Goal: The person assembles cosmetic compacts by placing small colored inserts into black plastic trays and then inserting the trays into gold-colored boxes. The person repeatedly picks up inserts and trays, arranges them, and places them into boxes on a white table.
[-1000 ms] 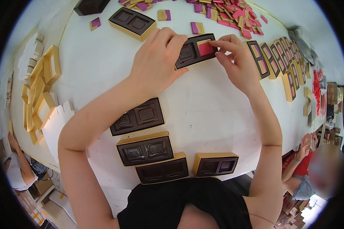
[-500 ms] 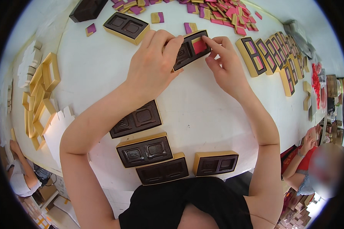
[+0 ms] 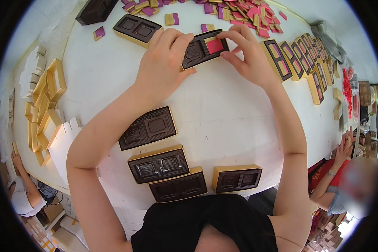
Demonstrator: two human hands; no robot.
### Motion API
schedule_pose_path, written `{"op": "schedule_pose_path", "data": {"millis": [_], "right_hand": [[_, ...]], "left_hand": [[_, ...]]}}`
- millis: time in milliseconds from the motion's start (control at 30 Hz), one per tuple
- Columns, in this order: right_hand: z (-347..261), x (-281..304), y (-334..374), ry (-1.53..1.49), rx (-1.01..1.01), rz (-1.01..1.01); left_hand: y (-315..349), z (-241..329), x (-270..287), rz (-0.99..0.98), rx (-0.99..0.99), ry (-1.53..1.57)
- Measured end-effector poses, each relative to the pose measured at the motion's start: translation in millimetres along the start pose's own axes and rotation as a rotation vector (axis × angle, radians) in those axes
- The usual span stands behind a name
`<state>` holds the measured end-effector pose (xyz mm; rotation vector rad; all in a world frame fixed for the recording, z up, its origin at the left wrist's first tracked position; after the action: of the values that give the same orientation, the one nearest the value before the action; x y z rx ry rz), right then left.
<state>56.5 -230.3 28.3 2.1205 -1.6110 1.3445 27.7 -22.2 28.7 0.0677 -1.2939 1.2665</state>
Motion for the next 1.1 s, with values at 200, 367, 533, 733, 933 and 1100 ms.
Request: {"op": "schedule_pose_path", "data": {"millis": [200,367,533,733,933,1100], "right_hand": [[4,0,-4,-0.025,0.099,0.011],[2,-1,-1,-0.007,0.141,0.012],[0,0,0,-0.030,0.137,0.008],[0,0,3,-0.027,0.140,-0.001],[-9,0,11,0.130,0.226,0.075],[-17,2,12,0.155,0.188,0.170]], "left_hand": [[0,3,1,-0.020,-0.003,0.009],[2,1,-1,-0.069,0.064,0.037],[2,2,-2,-0.092,0.091,0.035],[3,4,-1,-0.092,0.087,0.031],[4,-1,-2,-0.067,0.107,0.028],[4,1,0,-0.046,0.087,-0.009]]}}
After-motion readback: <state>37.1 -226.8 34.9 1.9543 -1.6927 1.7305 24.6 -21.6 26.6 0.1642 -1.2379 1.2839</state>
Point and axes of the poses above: each hand's wrist, its own y-axis away from the middle knuckle, its own x-axis out of the back of the hand, z = x × y, the point moved 4 cm from there along -y, towards the middle knuckle, and after that the axes turned 2 degrees about z, right-handed, at the moved point
